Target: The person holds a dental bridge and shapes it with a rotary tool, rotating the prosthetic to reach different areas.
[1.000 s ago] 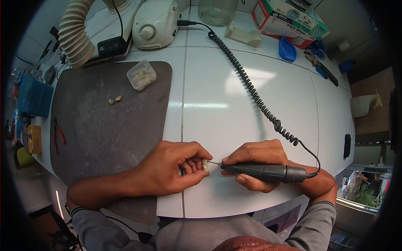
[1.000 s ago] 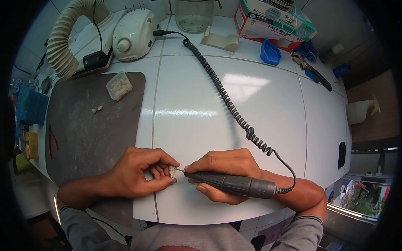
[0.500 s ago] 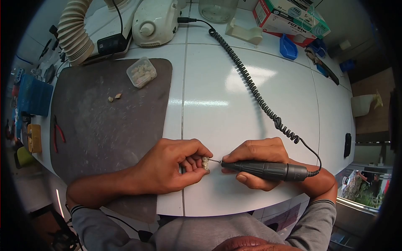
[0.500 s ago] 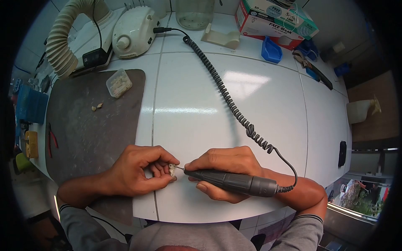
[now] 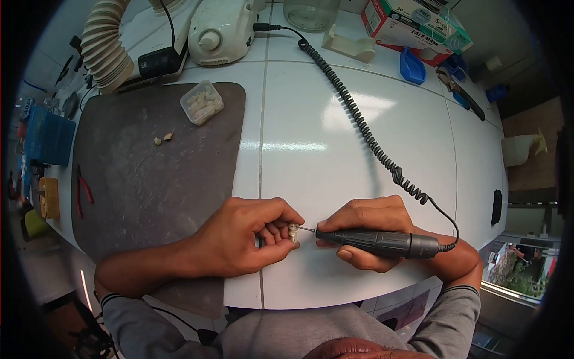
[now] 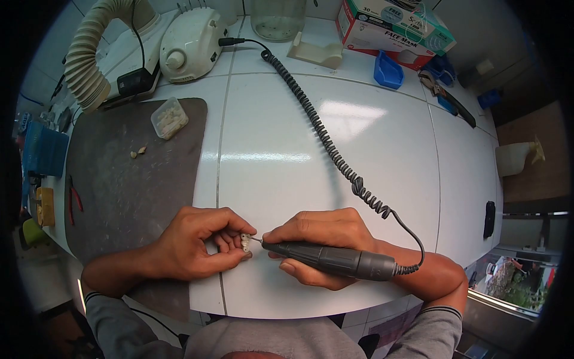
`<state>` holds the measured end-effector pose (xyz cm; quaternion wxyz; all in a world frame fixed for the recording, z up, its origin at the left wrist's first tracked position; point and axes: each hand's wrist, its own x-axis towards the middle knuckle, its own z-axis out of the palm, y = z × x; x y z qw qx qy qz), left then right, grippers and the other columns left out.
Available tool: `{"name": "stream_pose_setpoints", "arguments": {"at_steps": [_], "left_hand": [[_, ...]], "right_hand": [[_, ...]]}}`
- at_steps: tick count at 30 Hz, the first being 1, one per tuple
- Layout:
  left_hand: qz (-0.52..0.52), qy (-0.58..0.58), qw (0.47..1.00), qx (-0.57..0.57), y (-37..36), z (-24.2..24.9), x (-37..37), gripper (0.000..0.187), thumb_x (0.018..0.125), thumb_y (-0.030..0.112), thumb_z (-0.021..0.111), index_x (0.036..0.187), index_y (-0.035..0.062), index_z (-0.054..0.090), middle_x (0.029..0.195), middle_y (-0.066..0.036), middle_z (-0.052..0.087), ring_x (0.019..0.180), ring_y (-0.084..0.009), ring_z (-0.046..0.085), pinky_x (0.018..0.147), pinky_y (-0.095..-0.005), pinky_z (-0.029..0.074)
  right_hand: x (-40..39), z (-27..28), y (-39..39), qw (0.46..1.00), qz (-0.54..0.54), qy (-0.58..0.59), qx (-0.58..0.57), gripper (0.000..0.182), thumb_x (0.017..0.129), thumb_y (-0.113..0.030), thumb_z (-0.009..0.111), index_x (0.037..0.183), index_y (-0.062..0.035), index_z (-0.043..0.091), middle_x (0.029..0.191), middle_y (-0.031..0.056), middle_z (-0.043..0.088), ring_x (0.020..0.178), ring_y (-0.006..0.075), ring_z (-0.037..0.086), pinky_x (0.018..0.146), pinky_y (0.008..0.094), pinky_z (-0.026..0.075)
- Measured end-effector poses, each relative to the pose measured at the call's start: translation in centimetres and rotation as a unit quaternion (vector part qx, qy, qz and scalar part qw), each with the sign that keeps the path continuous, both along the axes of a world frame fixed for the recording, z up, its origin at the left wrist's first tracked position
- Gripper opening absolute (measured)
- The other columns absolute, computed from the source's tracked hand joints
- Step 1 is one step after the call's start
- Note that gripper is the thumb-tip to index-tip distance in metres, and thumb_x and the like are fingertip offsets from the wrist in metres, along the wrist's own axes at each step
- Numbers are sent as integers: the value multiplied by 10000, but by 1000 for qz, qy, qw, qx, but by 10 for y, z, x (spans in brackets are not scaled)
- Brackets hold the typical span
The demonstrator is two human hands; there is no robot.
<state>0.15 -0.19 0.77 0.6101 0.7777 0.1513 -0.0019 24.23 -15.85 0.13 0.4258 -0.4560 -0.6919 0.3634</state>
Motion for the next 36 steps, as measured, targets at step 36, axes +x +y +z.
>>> {"name": "stream_pose_setpoints", "arguments": {"at_steps": [36], "left_hand": [[-22, -26, 999, 12, 3, 2, -1, 320, 948, 64, 789, 1224, -66, 691, 974, -159, 764, 863, -175, 764, 761, -274, 636]], "right_hand": [[2, -3, -1, 1000, 1, 10, 0, 337, 914, -149, 749, 1194, 38, 751, 965, 169, 805, 845, 257, 818, 735, 339, 676]]}}
